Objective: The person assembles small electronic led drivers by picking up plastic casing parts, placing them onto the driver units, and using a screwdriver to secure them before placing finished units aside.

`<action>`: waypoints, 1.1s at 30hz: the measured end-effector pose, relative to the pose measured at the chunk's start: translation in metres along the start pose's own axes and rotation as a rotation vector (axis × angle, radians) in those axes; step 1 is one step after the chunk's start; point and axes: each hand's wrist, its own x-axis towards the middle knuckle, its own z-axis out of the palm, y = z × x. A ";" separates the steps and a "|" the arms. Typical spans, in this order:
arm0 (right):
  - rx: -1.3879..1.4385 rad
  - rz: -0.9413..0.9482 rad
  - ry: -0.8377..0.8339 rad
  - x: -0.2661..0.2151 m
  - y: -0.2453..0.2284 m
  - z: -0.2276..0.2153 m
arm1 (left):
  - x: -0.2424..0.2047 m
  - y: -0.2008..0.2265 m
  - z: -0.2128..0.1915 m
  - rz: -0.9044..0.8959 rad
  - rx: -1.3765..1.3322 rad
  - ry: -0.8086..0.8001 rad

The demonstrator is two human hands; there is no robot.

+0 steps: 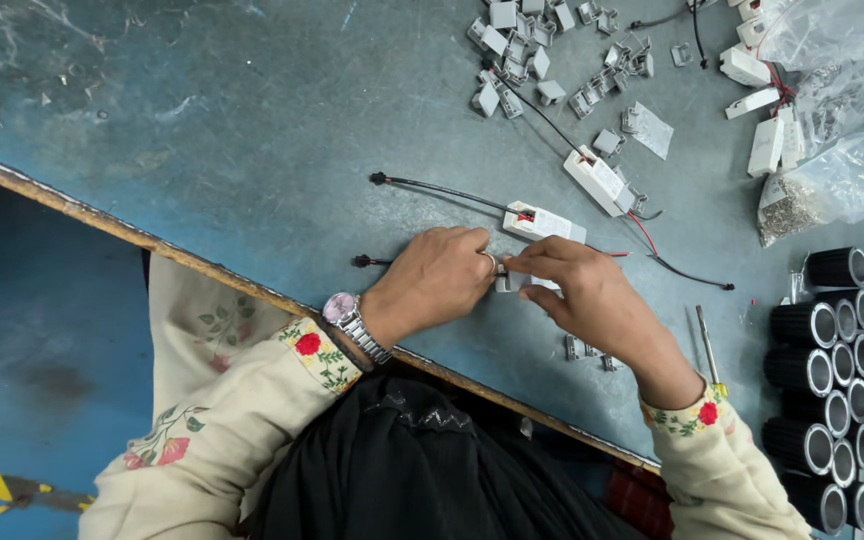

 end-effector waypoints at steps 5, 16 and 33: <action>-0.116 -0.038 0.005 0.001 0.004 -0.001 | 0.003 0.001 -0.002 -0.068 -0.012 -0.050; -0.138 -0.036 -0.031 0.009 0.009 -0.008 | 0.057 -0.013 -0.023 -0.576 -0.569 -0.694; -0.027 -0.088 -0.110 0.018 0.027 -0.008 | 0.075 -0.025 -0.004 -0.840 -0.703 -0.838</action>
